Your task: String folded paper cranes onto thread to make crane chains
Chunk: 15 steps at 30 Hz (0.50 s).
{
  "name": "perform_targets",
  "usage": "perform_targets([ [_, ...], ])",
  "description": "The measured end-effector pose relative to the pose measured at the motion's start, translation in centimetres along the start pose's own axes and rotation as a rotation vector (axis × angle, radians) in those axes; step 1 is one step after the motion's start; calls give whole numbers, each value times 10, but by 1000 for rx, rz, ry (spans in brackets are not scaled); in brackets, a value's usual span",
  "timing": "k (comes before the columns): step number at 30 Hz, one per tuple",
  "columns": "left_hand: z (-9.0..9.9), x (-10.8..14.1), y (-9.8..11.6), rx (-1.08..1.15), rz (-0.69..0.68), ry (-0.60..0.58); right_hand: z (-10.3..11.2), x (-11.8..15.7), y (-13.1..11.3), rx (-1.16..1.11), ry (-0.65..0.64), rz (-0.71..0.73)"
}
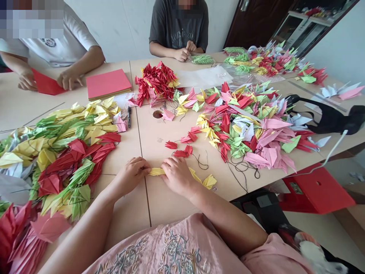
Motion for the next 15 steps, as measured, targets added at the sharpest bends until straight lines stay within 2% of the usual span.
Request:
perform_targets([
  [9, 4, -2, -3, -11, 18, 7, 22, 14, 13, 68, -23, -26],
  [12, 1, -1, 0, 1, 2, 13, 22, 6, 3, 60, -15, 0],
  [15, -2, 0, 5, 12, -19, 20, 11, -6, -11, 32, -17, 50],
])
Point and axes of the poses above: each hand's wrist, its own x-axis away from the middle knuckle, its own z-axis out of the back of the hand, y = z × x, the point moved 8 cm from there along -x, towards the middle knuckle, and after that the axes turned 14 degrees about y, right-handed, at the moved point
